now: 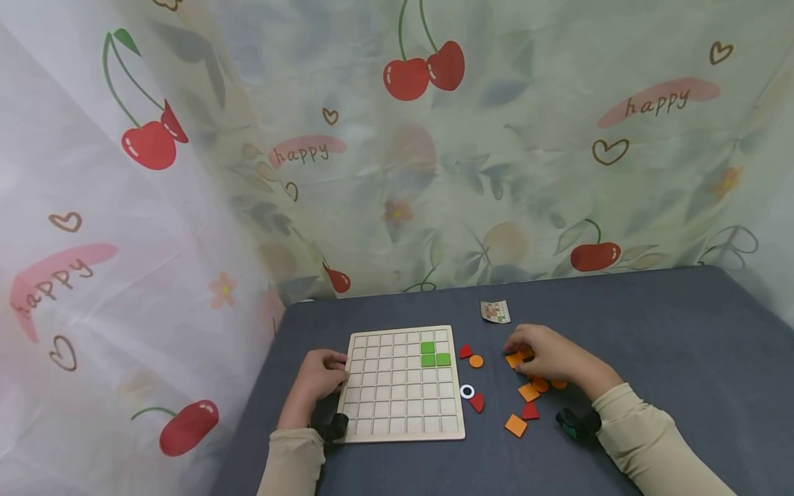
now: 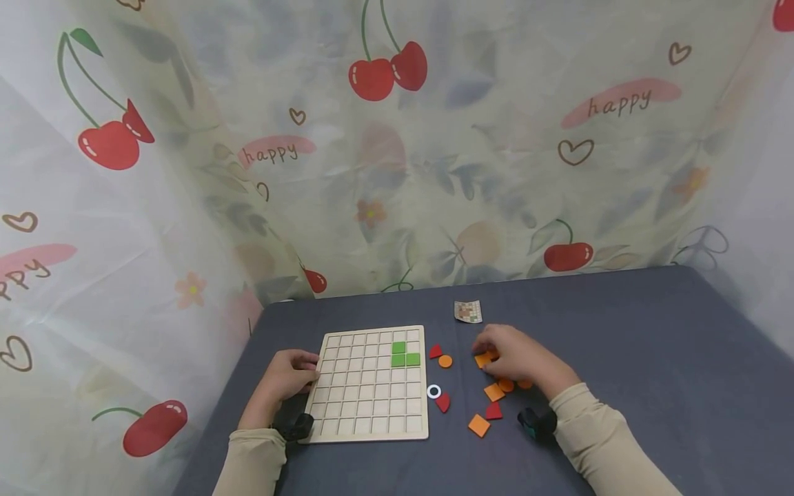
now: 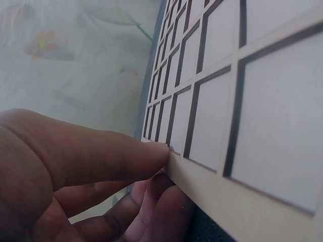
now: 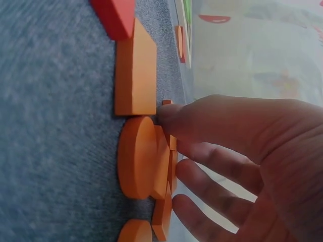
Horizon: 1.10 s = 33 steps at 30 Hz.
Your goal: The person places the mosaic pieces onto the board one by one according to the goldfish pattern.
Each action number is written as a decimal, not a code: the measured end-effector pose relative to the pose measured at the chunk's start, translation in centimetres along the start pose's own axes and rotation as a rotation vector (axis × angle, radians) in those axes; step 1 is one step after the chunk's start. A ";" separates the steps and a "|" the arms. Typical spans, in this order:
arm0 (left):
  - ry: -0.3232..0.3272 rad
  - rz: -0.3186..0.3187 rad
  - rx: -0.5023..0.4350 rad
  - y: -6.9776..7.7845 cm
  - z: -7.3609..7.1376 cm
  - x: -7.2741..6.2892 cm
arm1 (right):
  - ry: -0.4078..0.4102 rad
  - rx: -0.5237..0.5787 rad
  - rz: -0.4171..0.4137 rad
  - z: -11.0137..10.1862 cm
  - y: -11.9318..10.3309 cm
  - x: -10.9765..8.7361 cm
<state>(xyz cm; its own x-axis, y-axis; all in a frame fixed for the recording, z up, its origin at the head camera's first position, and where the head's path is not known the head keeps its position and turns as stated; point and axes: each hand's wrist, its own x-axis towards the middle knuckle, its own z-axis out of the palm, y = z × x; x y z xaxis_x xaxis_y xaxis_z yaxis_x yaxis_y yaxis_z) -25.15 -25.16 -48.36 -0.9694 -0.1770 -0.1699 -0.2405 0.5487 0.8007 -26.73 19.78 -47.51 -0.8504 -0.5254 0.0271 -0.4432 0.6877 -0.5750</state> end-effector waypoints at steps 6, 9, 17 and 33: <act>0.003 0.000 0.004 -0.1 0.0 0.2 | 0.005 -0.017 -0.022 0.0 -0.1 0.0; 0.002 0.003 0.008 -0.1 0.0 0.3 | 0.003 -0.024 -0.010 0.1 -0.1 0.0; 0.003 0.000 0.016 0.0 0.0 0.2 | -0.002 -0.041 0.025 0.3 -0.2 0.3; 0.006 0.020 0.028 0.3 -0.1 -0.2 | 0.071 -0.017 -0.063 0.6 -2.0 0.9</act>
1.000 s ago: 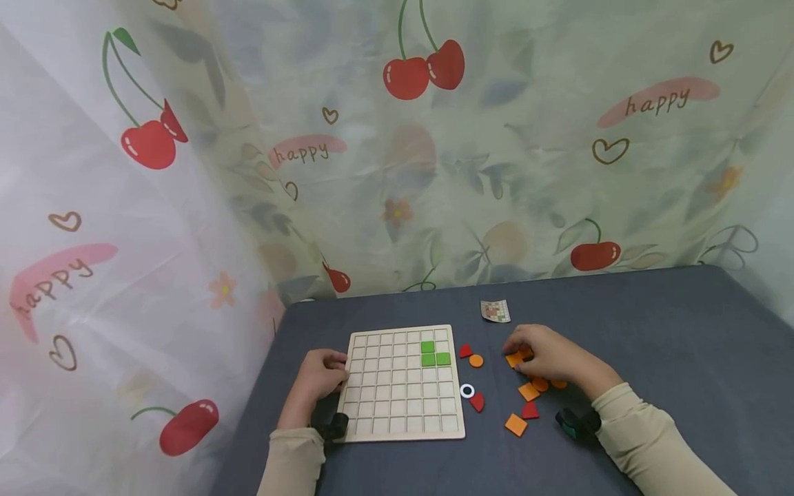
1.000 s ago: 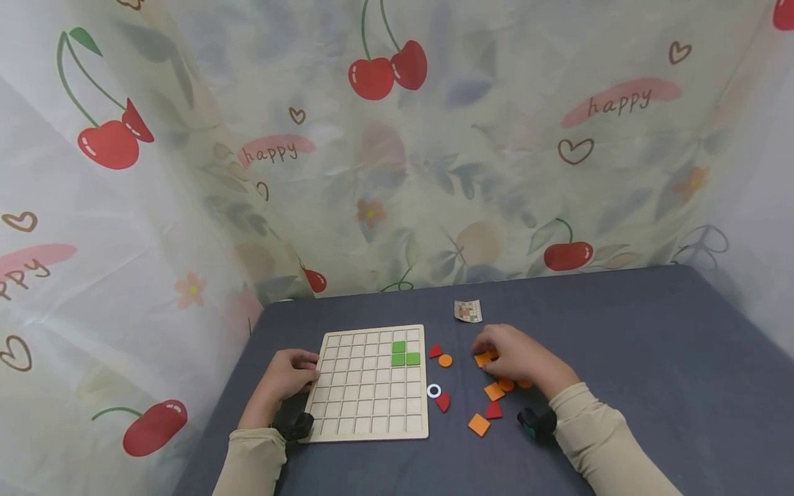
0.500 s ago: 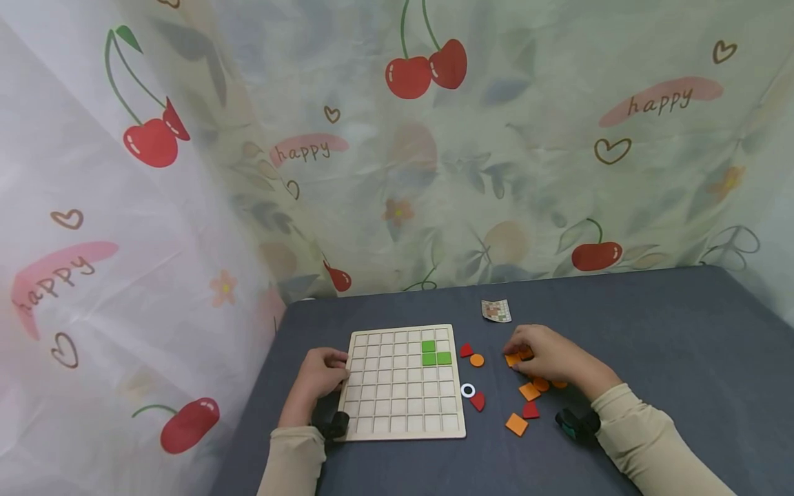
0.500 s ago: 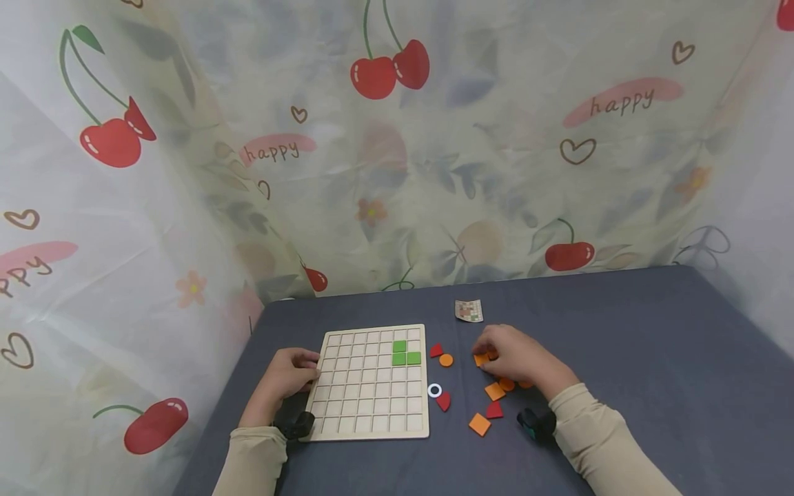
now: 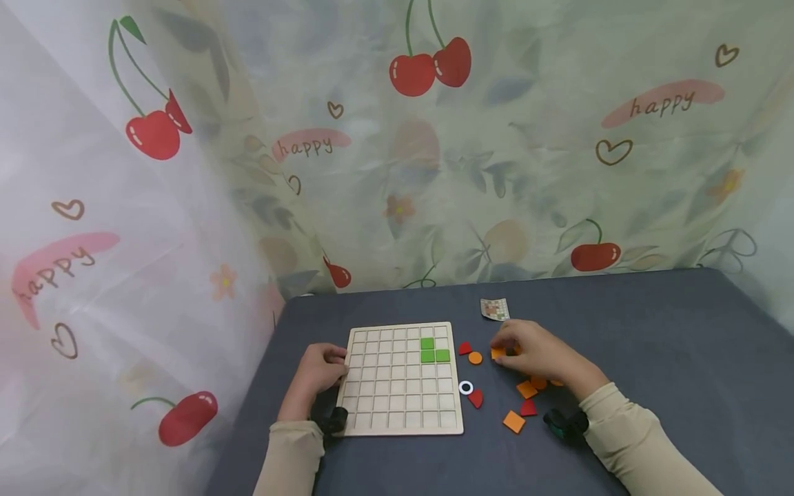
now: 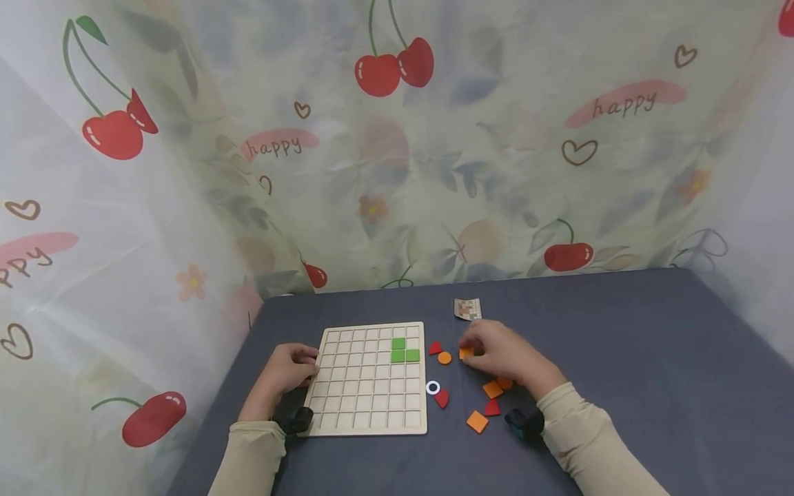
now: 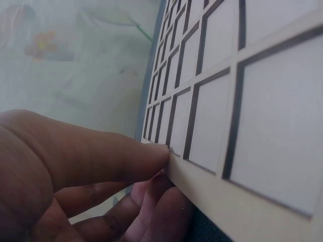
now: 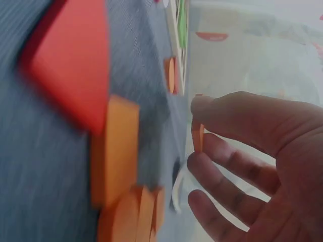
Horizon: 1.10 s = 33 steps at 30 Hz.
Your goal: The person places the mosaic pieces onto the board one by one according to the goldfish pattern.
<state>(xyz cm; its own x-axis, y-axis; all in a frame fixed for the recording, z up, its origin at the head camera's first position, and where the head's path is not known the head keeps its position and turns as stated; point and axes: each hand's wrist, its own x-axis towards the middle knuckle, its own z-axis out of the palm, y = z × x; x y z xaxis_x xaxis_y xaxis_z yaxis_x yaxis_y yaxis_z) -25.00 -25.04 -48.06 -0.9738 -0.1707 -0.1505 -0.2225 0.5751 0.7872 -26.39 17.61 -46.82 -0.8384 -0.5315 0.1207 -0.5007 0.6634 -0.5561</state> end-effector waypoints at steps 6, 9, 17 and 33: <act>0.002 -0.029 0.008 -0.5 0.1 0.1 | 0.007 -0.012 -0.087 1.4 -1.6 1.8; 0.002 -0.026 0.000 -0.8 0.2 0.2 | 0.001 -0.006 -0.105 2.2 -2.6 2.9; 0.005 -0.023 -0.009 -1.0 0.5 0.2 | -0.005 0.027 -0.138 4.2 -5.0 5.6; 0.014 0.005 -0.012 -0.5 0.3 0.5 | -0.060 0.042 -0.128 8.1 -8.5 7.9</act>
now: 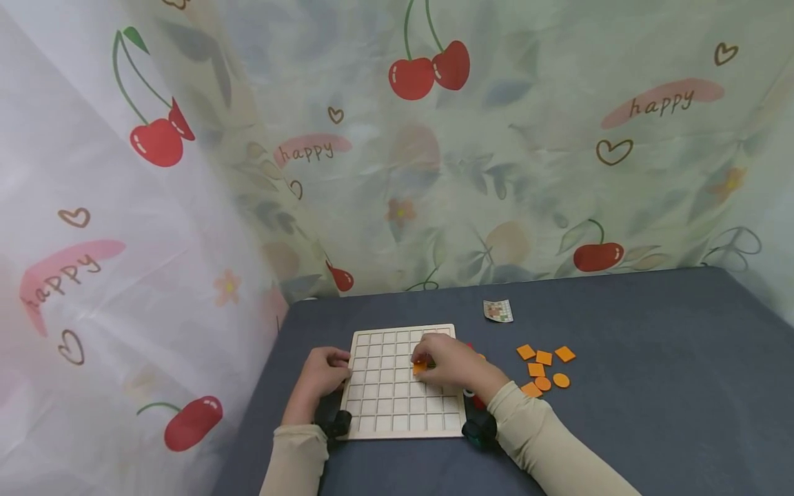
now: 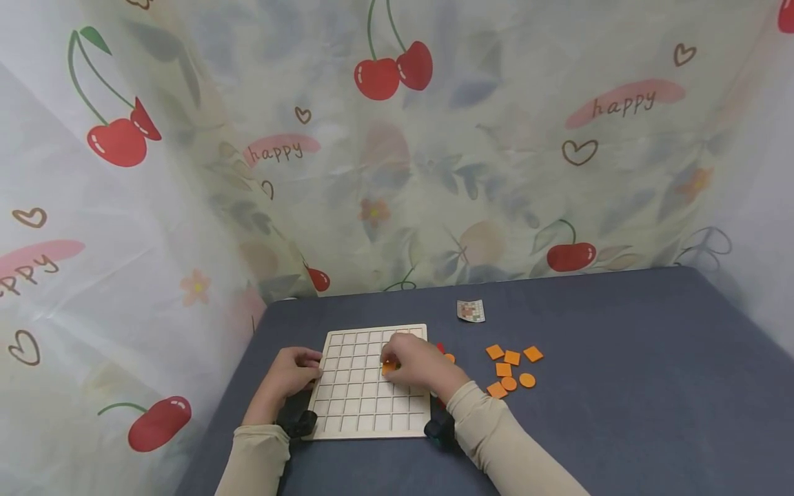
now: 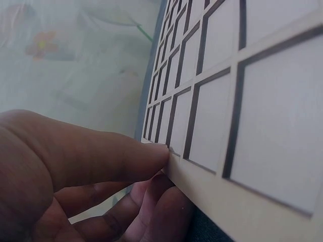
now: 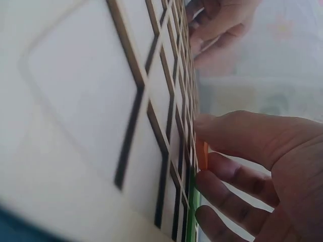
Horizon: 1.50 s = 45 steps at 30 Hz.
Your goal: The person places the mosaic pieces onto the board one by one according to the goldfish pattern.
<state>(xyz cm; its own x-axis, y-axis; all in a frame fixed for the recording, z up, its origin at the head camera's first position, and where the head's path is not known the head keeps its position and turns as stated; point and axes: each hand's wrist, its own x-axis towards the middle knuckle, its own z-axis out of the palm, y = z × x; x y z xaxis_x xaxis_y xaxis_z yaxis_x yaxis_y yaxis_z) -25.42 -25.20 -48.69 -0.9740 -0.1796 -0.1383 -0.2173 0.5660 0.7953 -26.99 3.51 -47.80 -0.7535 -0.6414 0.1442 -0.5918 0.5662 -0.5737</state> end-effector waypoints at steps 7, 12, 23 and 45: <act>-0.004 0.001 0.003 -0.2 0.1 0.1 | -0.010 -0.023 0.038 0.6 -0.4 0.3; -0.010 -0.002 0.007 -0.3 0.0 0.1 | -0.008 -0.021 0.034 0.7 -0.6 0.3; -0.005 -0.012 0.017 -0.2 0.1 0.0 | -0.009 -0.047 0.035 0.6 -0.8 0.2; 0.004 -0.012 0.010 0.0 -0.1 0.0 | -0.034 -0.032 -0.007 -2.6 0.1 -1.6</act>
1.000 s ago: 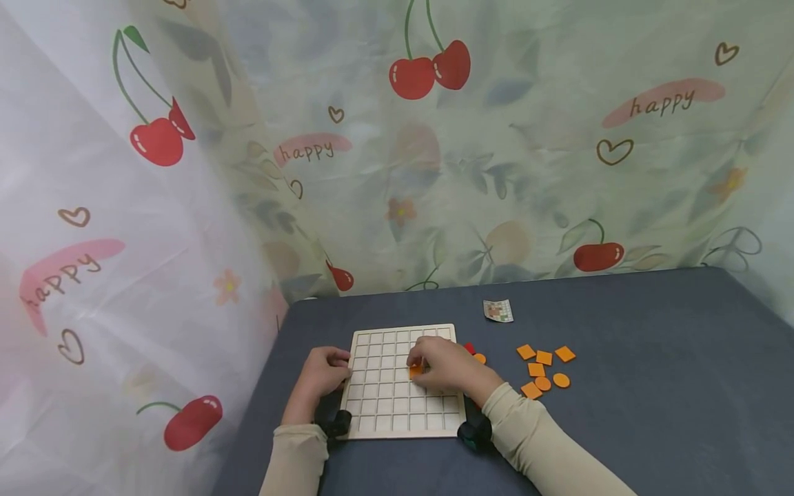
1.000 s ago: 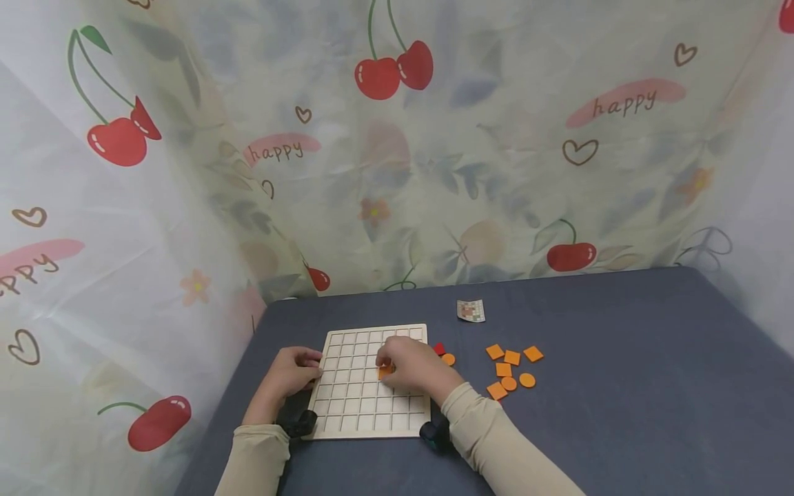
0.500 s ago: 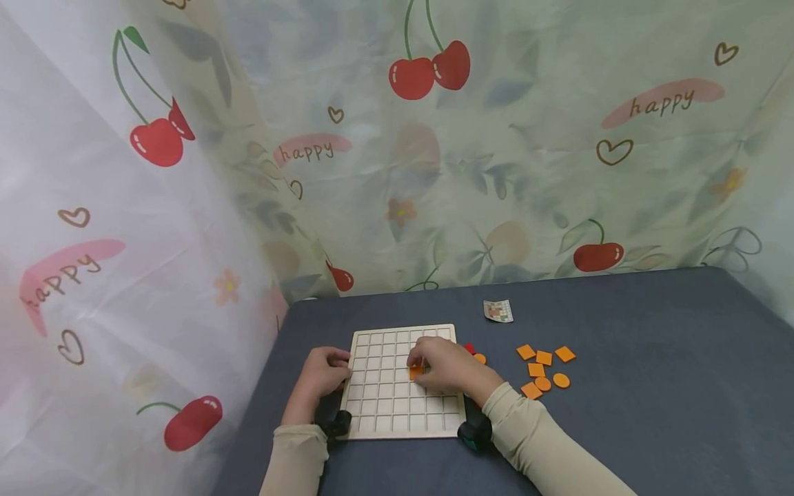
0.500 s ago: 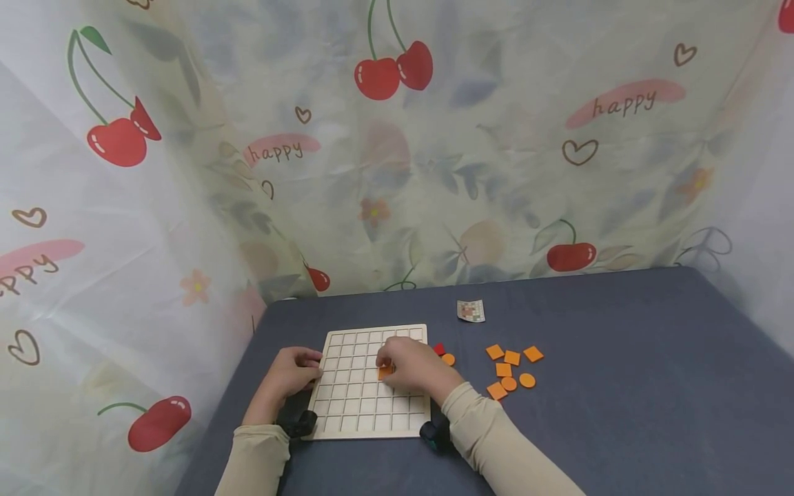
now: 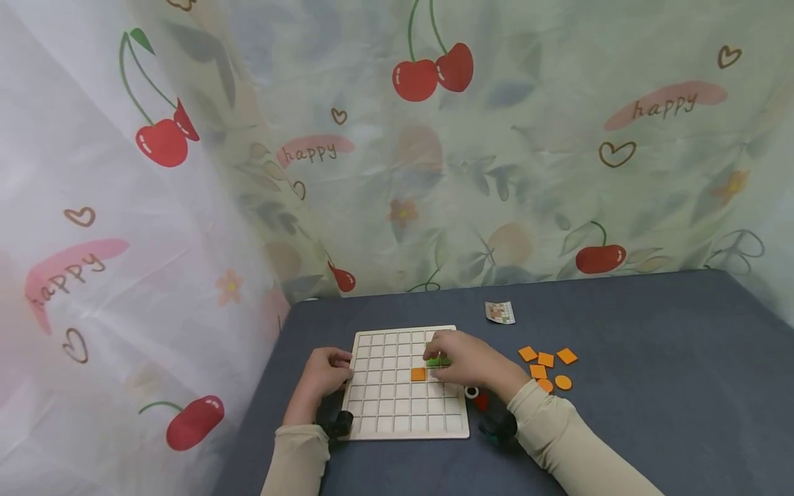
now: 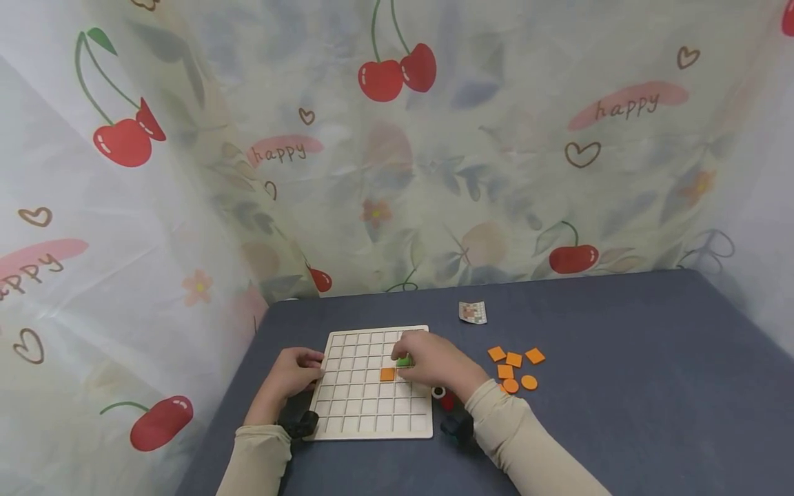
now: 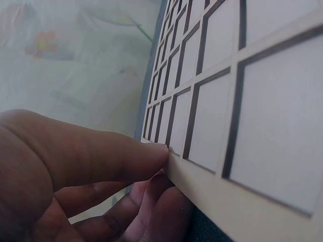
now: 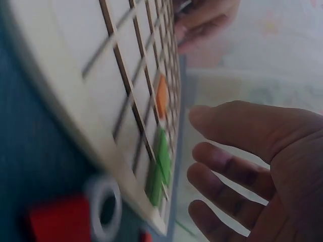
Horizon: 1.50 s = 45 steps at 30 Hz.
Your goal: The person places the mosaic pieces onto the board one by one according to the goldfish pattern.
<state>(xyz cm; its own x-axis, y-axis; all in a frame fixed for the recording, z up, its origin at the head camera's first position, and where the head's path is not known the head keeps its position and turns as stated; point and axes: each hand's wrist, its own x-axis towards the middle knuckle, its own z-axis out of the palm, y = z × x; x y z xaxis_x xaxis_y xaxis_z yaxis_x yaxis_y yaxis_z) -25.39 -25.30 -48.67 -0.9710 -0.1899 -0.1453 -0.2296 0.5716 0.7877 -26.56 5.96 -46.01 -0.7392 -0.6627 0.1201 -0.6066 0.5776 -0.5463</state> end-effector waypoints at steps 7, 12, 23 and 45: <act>-0.011 -0.014 -0.003 0.0 0.1 0.1 | 0.060 -0.043 0.045 -2.9 2.2 -2.8; -0.010 -0.007 -0.006 -0.2 0.1 0.1 | 0.093 -0.067 0.119 -4.3 4.3 -4.9; -0.011 -0.003 -0.014 -0.4 0.1 0.0 | 0.108 -0.045 0.299 -6.4 7.8 -8.4; -0.020 -0.008 -0.015 -0.1 0.0 0.1 | 0.014 -0.044 0.392 -6.7 9.8 -9.0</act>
<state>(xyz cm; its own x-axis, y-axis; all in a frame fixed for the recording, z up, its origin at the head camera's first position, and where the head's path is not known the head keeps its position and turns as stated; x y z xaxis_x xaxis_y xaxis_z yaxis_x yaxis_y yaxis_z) -25.44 -25.36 -48.76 -0.9702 -0.1783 -0.1638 -0.2368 0.5580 0.7953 -27.76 20.76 -46.88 -0.9210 -0.3815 -0.0792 -0.2893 0.8058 -0.5168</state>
